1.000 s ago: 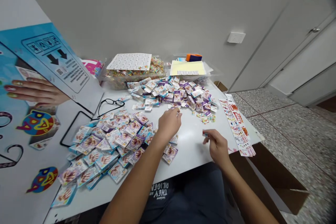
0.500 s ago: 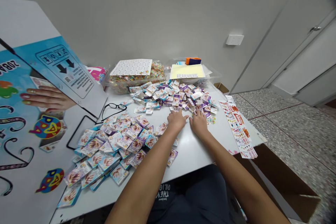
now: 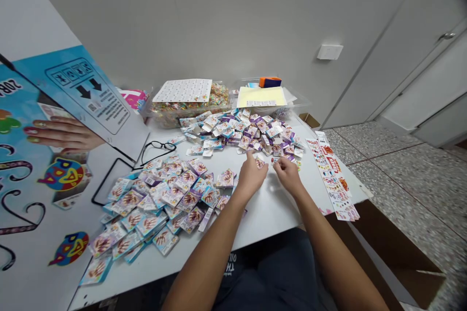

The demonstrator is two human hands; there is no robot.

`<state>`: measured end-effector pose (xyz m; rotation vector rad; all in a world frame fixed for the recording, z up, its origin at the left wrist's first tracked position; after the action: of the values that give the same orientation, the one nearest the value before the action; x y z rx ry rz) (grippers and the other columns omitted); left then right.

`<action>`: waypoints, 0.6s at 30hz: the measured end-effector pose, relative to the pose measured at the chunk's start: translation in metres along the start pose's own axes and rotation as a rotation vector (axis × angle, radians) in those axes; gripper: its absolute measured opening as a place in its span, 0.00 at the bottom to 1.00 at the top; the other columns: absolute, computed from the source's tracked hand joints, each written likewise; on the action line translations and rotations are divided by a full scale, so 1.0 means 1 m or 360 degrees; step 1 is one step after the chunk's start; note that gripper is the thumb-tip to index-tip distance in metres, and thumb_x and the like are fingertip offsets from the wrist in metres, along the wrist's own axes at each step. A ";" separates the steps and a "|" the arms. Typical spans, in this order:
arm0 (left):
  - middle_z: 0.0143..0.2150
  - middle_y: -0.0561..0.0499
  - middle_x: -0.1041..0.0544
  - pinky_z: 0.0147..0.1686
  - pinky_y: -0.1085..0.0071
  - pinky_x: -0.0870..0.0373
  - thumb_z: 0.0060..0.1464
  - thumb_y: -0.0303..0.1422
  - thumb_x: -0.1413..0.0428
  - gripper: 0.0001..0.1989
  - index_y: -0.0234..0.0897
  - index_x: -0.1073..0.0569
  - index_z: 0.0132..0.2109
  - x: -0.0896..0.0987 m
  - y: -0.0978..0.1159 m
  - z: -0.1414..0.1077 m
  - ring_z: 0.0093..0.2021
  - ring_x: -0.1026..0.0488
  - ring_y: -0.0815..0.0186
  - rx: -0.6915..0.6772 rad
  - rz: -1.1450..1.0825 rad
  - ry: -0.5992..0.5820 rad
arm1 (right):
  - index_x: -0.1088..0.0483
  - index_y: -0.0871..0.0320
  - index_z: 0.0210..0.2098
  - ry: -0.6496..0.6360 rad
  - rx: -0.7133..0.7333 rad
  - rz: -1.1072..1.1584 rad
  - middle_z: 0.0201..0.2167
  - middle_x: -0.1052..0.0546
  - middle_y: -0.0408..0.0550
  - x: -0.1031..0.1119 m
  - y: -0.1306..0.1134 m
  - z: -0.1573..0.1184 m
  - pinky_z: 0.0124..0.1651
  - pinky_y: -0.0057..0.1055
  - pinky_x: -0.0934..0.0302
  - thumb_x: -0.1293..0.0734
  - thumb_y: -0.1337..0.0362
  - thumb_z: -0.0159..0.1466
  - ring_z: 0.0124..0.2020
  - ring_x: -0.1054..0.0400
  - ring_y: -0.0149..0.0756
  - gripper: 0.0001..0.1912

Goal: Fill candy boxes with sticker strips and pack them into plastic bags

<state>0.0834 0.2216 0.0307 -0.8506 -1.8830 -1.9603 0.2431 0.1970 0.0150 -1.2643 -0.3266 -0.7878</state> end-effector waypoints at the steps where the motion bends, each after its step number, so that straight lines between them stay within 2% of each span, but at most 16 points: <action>1: 0.41 0.47 0.20 0.32 0.71 0.27 0.64 0.40 0.47 0.15 0.38 0.34 0.54 -0.001 0.000 -0.014 0.31 0.21 0.65 -0.0013 -0.0091 -0.0006 | 0.33 0.56 0.27 -0.0035 0.0018 0.0094 0.23 0.32 0.42 0.006 -0.005 -0.008 0.32 0.30 0.43 0.41 0.57 0.67 0.26 0.39 0.34 0.15; 3: 0.37 0.51 0.22 0.26 0.73 0.28 0.66 0.46 0.50 0.14 0.40 0.33 0.47 -0.004 -0.004 -0.041 0.26 0.23 0.68 -0.0027 -0.0281 -0.0036 | 0.31 0.57 0.29 -0.0107 0.0045 0.0259 0.21 0.34 0.40 0.019 -0.015 -0.027 0.29 0.29 0.44 0.40 0.51 0.69 0.23 0.41 0.32 0.18; 5: 0.36 0.53 0.24 0.23 0.75 0.30 0.64 0.48 0.48 0.15 0.40 0.34 0.45 -0.007 -0.010 -0.065 0.28 0.22 0.67 -0.0006 -0.0623 -0.0092 | 0.28 0.57 0.33 -0.0191 0.0030 0.0498 0.21 0.35 0.40 0.029 -0.026 -0.047 0.26 0.29 0.46 0.39 0.49 0.70 0.21 0.44 0.30 0.20; 7: 0.38 0.52 0.25 0.22 0.77 0.31 0.61 0.47 0.44 0.16 0.41 0.36 0.45 -0.010 -0.015 -0.084 0.33 0.21 0.65 0.0034 -0.1008 -0.0181 | 0.27 0.58 0.33 -0.0333 -0.0033 0.0782 0.20 0.36 0.39 0.031 -0.037 -0.064 0.25 0.28 0.49 0.36 0.48 0.70 0.20 0.47 0.28 0.20; 9: 0.38 0.52 0.25 0.22 0.78 0.33 0.60 0.46 0.42 0.17 0.41 0.37 0.46 -0.010 -0.018 -0.098 0.32 0.23 0.67 0.0060 -0.1288 -0.0241 | 0.27 0.58 0.31 -0.0531 -0.0089 0.0958 0.19 0.35 0.39 0.026 -0.051 -0.077 0.24 0.27 0.51 0.34 0.48 0.69 0.20 0.48 0.27 0.20; 13: 0.33 0.56 0.28 0.26 0.77 0.36 0.55 0.47 0.36 0.23 0.39 0.32 0.50 -0.005 -0.026 -0.115 0.28 0.32 0.73 0.0104 -0.1534 -0.0166 | 0.28 0.58 0.26 -0.0836 -0.0010 0.0923 0.22 0.29 0.43 0.014 -0.079 -0.091 0.27 0.27 0.44 0.34 0.47 0.69 0.24 0.39 0.30 0.22; 15: 0.30 0.57 0.29 0.27 0.76 0.36 0.51 0.47 0.33 0.26 0.37 0.29 0.51 -0.009 -0.032 -0.119 0.28 0.34 0.73 0.0200 -0.1608 -0.0160 | 0.28 0.58 0.26 -0.0931 -0.0001 0.0971 0.21 0.28 0.43 0.007 -0.086 -0.097 0.26 0.27 0.44 0.35 0.49 0.69 0.22 0.39 0.29 0.22; 17: 0.27 0.57 0.31 0.25 0.76 0.38 0.50 0.47 0.32 0.26 0.36 0.26 0.51 -0.015 -0.034 -0.122 0.26 0.35 0.73 0.0262 -0.1718 -0.0188 | 0.25 0.57 0.30 -0.0906 -0.0034 0.1045 0.21 0.27 0.43 0.001 -0.087 -0.103 0.23 0.27 0.46 0.34 0.50 0.70 0.18 0.42 0.28 0.19; 18: 0.26 0.57 0.31 0.24 0.76 0.39 0.51 0.47 0.33 0.26 0.35 0.26 0.50 -0.016 -0.034 -0.124 0.25 0.35 0.73 0.0258 -0.1771 -0.0187 | 0.24 0.57 0.34 -0.0804 -0.0054 0.1062 0.22 0.26 0.43 0.001 -0.085 -0.104 0.22 0.27 0.46 0.34 0.51 0.69 0.18 0.42 0.28 0.17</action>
<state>0.0498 0.1012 -0.0022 0.2580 -2.8926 -2.2035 0.1650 0.0921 0.0458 -1.4760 -0.2668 0.1022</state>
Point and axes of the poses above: each hand's wrist, its own z-axis towards the middle knuckle, its own x-axis out of the back of the hand, y = z × x, the point moved 9 cm from there along z, towards the middle knuckle
